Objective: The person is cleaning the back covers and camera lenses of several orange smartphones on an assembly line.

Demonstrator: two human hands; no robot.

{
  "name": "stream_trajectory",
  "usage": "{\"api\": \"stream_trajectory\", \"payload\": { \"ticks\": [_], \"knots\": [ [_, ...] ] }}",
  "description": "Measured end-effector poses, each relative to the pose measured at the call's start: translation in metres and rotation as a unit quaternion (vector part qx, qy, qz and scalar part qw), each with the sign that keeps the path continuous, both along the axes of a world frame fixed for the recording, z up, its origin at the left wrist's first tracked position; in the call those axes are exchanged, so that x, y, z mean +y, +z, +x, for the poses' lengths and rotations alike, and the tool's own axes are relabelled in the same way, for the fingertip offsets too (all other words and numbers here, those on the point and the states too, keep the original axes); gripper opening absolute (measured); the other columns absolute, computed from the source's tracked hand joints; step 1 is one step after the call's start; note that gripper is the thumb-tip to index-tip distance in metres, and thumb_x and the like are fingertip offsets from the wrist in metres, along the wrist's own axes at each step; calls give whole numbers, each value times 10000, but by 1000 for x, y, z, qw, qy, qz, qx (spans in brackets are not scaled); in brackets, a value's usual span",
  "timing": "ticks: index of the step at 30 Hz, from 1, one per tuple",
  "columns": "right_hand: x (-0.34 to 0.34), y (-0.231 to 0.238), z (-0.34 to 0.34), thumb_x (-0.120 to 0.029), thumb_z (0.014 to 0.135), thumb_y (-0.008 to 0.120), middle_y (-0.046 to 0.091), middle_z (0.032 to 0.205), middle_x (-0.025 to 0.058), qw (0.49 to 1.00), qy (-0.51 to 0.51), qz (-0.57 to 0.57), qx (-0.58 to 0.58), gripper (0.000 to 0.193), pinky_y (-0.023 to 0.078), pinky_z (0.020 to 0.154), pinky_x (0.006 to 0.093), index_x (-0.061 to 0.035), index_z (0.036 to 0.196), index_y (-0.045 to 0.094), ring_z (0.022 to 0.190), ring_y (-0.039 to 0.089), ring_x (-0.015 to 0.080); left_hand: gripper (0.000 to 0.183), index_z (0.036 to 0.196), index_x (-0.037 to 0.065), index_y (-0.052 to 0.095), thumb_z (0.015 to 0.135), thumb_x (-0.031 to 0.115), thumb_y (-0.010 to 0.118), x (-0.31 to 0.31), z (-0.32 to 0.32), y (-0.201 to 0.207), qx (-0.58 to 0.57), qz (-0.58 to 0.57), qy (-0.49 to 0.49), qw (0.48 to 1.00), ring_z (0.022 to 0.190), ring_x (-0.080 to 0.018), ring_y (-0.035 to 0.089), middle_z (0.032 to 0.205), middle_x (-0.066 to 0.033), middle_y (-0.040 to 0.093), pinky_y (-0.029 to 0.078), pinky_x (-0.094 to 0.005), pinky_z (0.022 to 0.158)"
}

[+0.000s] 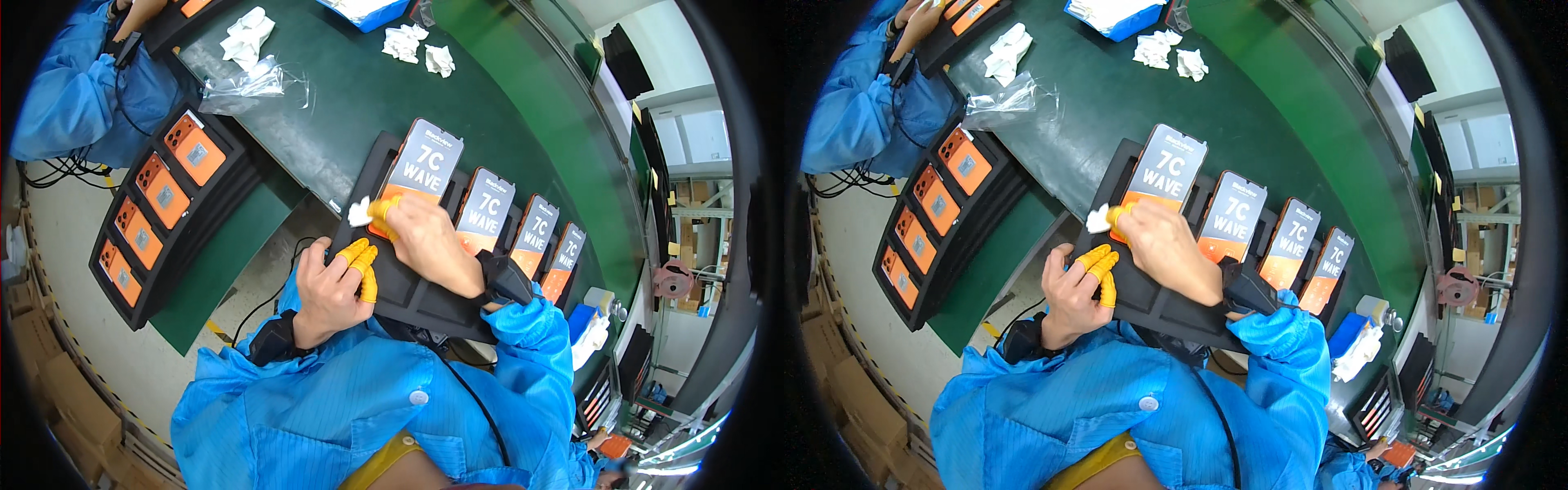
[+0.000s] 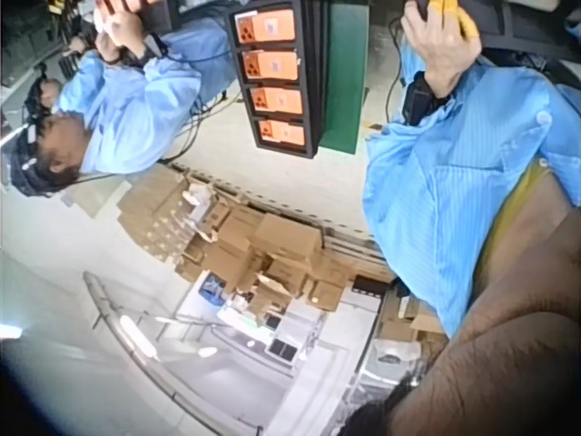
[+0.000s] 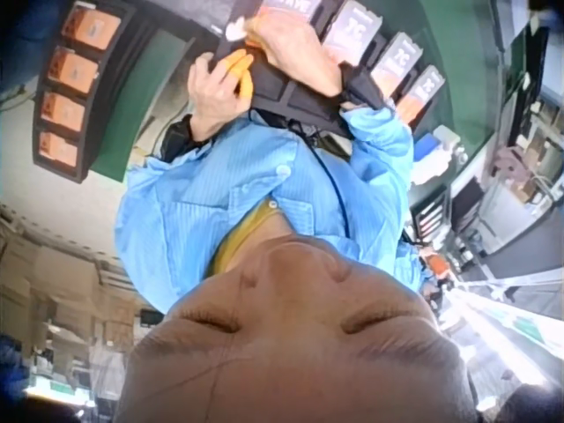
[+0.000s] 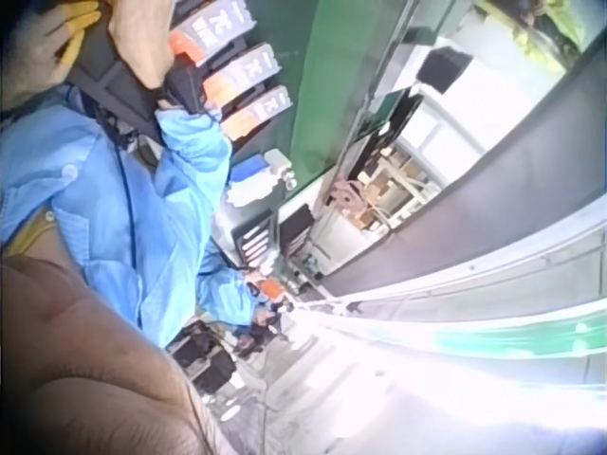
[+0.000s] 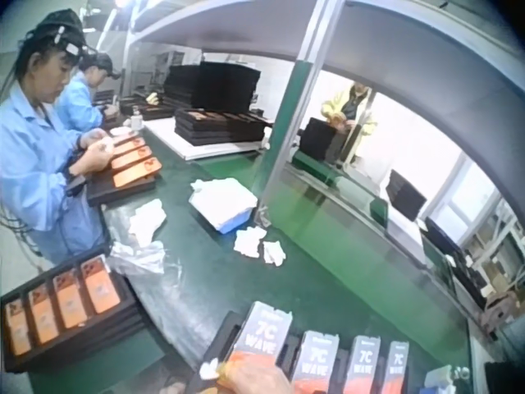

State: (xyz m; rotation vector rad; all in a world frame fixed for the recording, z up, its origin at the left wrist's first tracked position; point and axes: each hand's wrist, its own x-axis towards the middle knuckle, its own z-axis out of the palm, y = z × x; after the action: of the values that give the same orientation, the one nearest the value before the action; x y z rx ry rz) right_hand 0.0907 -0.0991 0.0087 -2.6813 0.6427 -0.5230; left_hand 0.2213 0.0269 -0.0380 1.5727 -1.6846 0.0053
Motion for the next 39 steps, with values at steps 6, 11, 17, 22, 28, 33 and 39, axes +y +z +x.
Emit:
{"api": "stream_trajectory", "payload": {
  "ticks": [6, 11, 17, 22, 28, 33, 39],
  "knots": [
    [1, 0, -13, -40, 723, 622, 543, 718, 91, 998, 67, -6, 3, 135, 486, 670, 368, -27, 854, 590, 751, 578, 269, 232, 891, 23, 691, 671, 95, 677, 0, -2, 1, 37, -39, 9, 999, 859, -375, 551, 877, -102, 625, 445, -424, 715],
    [5, 0, -26, -71, 726, 628, 548, 723, 91, 998, 59, 6, 32, 117, 495, 689, 367, -31, 828, 587, 759, 584, 260, 430, 1145, -24, 565, 729, 45, 650, -2, -3, 8, 57, -7, 25, 998, 904, -391, 535, 1013, -139, 622, 430, -454, 792],
    [19, 5, -40, -76, 742, 608, 534, 714, 88, 998, 39, 10, 51, 121, 477, 651, 364, -29, 852, 588, 750, 572, 261, 455, 1186, -45, 547, 739, 14, 607, 0, -1, 9, 5, 13, -1, 1000, 942, -417, 525, 930, -162, 626, 408, -462, 794],
    [35, 27, -62, -53, 697, 655, 537, 723, 80, 999, 8, 40, -1, 199, 469, 649, 377, -33, 888, 603, 726, 556, 257, 449, 1174, -45, 566, 727, 0, 588, 0, -1, 8, 12, 12, 6, 1000, 925, -419, 524, 803, -150, 623, 398, -452, 760],
    [53, 68, -136, -39, 741, 734, 643, 844, 100, 964, -260, -24, -47, 234, 486, 678, 323, -29, 947, 625, 728, 617, 240, 459, 1143, -68, 561, 686, -30, 571, -1, 3, 1, 60, 11, -4, 998, 957, -399, 517, 1079, -196, 618, 428, -449, 846],
    [86, 54, -228, 5, 867, 620, 611, 789, 17, 811, -541, 43, -216, 159, 450, 616, 207, 17, 1025, 610, 682, 565, 62, 490, 1112, -61, 589, 629, -57, 501, -8, 8, 2, 73, -9, -8, 997, 973, -376, 517, 1056, -184, 632, 420, -415, 904],
    [107, 11, -311, -26, 887, 609, 625, 785, 18, 731, -652, -97, -174, 176, 436, 566, 196, 17, 1058, 605, 651, 545, 59, 430, 1045, -31, 639, 635, -79, 518, -46, 24, 3, 72, -52, -11, 996, 863, -346, 561, 924, -165, 617, 464, -364, 760]
  ]
}}
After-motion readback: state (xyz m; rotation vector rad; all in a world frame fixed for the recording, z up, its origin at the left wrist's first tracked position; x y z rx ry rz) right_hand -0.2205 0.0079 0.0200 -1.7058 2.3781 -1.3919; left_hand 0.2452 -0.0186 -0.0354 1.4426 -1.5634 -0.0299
